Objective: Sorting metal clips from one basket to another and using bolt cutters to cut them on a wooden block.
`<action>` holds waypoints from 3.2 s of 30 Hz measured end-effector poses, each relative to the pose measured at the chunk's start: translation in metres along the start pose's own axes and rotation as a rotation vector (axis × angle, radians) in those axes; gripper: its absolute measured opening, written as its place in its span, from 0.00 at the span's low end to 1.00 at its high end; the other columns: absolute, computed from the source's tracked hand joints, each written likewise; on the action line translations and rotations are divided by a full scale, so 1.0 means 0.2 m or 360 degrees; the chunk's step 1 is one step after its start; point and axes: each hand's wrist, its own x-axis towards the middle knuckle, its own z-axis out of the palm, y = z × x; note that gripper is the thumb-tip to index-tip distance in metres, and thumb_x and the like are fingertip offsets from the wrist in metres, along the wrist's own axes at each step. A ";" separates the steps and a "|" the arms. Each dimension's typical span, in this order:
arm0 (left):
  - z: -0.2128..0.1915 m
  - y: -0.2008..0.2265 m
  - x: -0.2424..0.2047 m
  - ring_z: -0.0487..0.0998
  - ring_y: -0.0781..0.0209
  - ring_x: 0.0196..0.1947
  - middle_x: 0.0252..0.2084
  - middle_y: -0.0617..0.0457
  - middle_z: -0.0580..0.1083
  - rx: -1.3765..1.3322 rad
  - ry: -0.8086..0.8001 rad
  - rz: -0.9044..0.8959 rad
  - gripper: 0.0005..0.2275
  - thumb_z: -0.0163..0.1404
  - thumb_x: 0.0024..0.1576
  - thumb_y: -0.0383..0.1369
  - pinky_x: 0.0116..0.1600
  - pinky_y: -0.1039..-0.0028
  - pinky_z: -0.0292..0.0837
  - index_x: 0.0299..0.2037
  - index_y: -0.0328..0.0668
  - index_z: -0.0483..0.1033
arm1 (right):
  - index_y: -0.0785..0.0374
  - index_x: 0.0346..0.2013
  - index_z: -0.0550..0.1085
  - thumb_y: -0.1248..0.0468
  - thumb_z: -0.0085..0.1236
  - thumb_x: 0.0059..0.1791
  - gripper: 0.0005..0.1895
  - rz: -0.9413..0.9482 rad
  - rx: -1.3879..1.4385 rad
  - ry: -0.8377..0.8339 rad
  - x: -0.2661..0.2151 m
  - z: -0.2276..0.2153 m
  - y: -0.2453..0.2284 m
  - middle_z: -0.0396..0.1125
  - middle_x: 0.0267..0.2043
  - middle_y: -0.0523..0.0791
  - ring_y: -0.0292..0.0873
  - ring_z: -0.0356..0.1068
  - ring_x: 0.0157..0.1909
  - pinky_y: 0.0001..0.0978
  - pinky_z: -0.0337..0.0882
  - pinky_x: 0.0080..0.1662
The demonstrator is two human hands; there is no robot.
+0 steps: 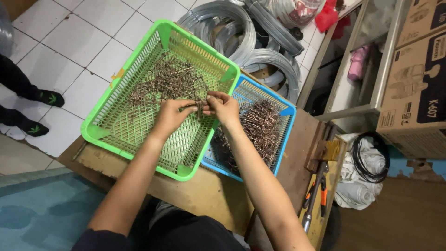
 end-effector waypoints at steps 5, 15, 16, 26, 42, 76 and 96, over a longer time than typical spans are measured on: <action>-0.03 0.01 0.00 0.80 0.48 0.42 0.48 0.41 0.80 -0.0224 0.0065 -0.0075 0.14 0.63 0.57 0.33 0.50 0.62 0.74 0.52 0.38 0.82 | 0.76 0.59 0.68 0.65 0.55 0.54 0.22 0.0154 0.0271 -0.0161 0.02 0.00 0.06 0.74 0.42 0.58 0.44 0.79 0.36 0.36 0.84 0.40; -0.12 0.02 0.01 0.81 0.49 0.50 0.48 0.46 0.81 -0.0281 0.0454 0.0189 0.11 0.66 0.56 0.34 0.53 0.65 0.77 0.46 0.44 0.84 | 0.67 0.60 0.69 0.63 0.48 0.57 0.18 0.0251 0.0154 -0.0335 0.02 0.12 0.11 0.74 0.46 0.54 0.41 0.77 0.38 0.33 0.82 0.36; -0.11 -0.02 0.01 0.81 0.49 0.50 0.48 0.46 0.81 -0.0280 0.0453 0.0184 0.11 0.66 0.56 0.34 0.53 0.65 0.77 0.46 0.44 0.84 | 0.67 0.60 0.69 0.63 0.48 0.57 0.18 0.0255 0.0155 -0.0335 0.00 0.12 0.12 0.74 0.46 0.54 0.41 0.77 0.38 0.33 0.82 0.36; -0.13 -0.02 0.01 0.81 0.44 0.46 0.47 0.44 0.79 -0.0160 0.0563 0.0261 0.07 0.61 0.60 0.28 0.51 0.59 0.77 0.47 0.43 0.84 | 0.61 0.66 0.67 0.60 0.64 0.49 0.32 -0.0729 -0.1061 -0.0124 -0.12 0.20 0.01 0.58 0.65 0.64 0.72 0.62 0.65 0.66 0.63 0.64; -0.14 0.25 -0.05 0.81 0.51 0.50 0.45 0.41 0.81 -0.0717 0.0324 0.0259 0.06 0.64 0.55 0.25 0.56 0.64 0.75 0.41 0.37 0.84 | 0.64 0.48 0.79 0.57 0.61 0.53 0.15 -0.0318 -0.0318 -0.0476 -0.03 -0.17 -0.05 0.74 0.37 0.44 0.34 0.73 0.39 0.27 0.75 0.45; 1.54 0.57 0.07 0.76 0.49 0.58 0.60 0.53 0.74 0.0187 -0.0415 0.1084 0.02 0.61 0.55 0.31 0.60 0.61 0.73 0.37 0.49 0.85 | 0.59 0.50 0.80 0.40 0.57 0.53 0.26 0.0303 -0.1406 0.1117 -1.19 -2.17 0.42 0.75 0.46 0.56 0.59 0.73 0.54 0.53 0.73 0.54; 2.31 0.32 0.11 0.73 0.39 0.61 0.60 0.44 0.74 0.0363 -0.0499 0.0425 0.04 0.65 0.49 0.30 0.62 0.58 0.73 0.34 0.50 0.87 | 0.69 0.32 0.81 0.46 0.64 0.49 0.24 0.0468 -0.0049 0.1230 -1.46 -2.05 0.42 0.74 0.32 0.52 0.49 0.75 0.36 0.41 0.76 0.38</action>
